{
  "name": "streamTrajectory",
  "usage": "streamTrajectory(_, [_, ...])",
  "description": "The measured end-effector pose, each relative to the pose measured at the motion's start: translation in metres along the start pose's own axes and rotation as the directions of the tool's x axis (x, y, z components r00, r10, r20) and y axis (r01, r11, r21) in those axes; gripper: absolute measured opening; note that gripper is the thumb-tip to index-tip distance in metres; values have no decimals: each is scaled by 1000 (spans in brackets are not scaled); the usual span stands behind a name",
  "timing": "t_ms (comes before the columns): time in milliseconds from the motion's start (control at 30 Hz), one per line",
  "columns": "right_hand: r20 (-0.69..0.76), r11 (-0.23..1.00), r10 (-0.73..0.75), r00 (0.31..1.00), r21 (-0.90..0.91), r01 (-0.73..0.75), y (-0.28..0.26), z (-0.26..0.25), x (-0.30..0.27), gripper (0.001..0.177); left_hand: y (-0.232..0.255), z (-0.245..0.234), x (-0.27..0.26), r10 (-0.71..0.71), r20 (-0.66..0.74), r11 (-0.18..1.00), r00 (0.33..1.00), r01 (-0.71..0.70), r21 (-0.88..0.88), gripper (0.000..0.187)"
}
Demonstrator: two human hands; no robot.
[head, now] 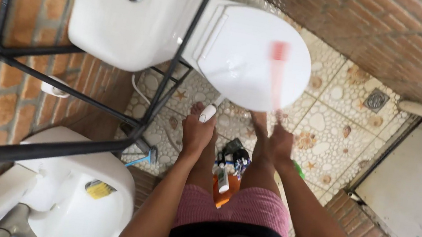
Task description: The person scrubs the inside of the toilet bowl with a blue toilet brush while spraying water from a handheld shower head. They then switch to an orange brush to scrub the toilet seat and tank, rinsing the brush at the sink in between.
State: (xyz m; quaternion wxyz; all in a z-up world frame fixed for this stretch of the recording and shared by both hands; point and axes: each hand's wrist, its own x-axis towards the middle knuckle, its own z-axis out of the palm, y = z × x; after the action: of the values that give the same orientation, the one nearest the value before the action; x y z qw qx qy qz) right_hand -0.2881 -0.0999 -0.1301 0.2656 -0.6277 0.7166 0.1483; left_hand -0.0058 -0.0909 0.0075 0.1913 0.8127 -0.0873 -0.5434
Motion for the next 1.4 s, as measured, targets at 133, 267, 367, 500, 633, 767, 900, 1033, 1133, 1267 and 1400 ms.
streamTrajectory(133, [121,960,-188,975,-188,209,16,-8,13,74,9,9,-23,31,-38,1000,999,-31,3,34])
streamTrajectory(267, [171,983,-153,973,-72,167,97,107,62,37,-63,46,9,-16,-112,998,994,22,57,39])
streamTrajectory(367, [193,968,-131,972,-185,167,50,-16,10,32,-68,61,-6,8,-150,998,989,2,67,30])
streamTrajectory(500, [343,843,-163,925,-439,312,83,-28,-20,37,-81,99,-13,40,-149,999,988,-38,12,31])
streamTrajectory(633, [172,907,-203,964,-337,251,139,-22,-2,20,-92,127,-13,6,-180,999,984,2,45,29])
streamTrajectory(767, [357,886,-329,874,-206,417,121,-28,18,61,-68,138,-23,-34,-246,999,969,40,21,36])
streamTrajectory(900, [240,906,-288,927,-245,345,59,-40,87,67,-75,125,-4,-70,-366,995,928,40,-89,28])
streamTrajectory(1033, [135,887,-454,881,-25,461,-12,-45,91,29,-76,100,19,-101,-463,982,881,14,-186,26])
streamTrajectory(1133, [201,908,-392,898,-71,413,-18,-51,113,43,-85,85,30,-127,-507,962,853,-20,-274,22])
streamTrajectory(1267, [81,917,-393,916,-36,397,-18,-22,150,53,-78,71,31,-176,-516,940,838,-12,-341,24])
streamTrajectory(1400, [302,903,-429,851,112,415,-104,-53,77,49,-96,73,49,-244,-545,887,802,-43,-459,20])
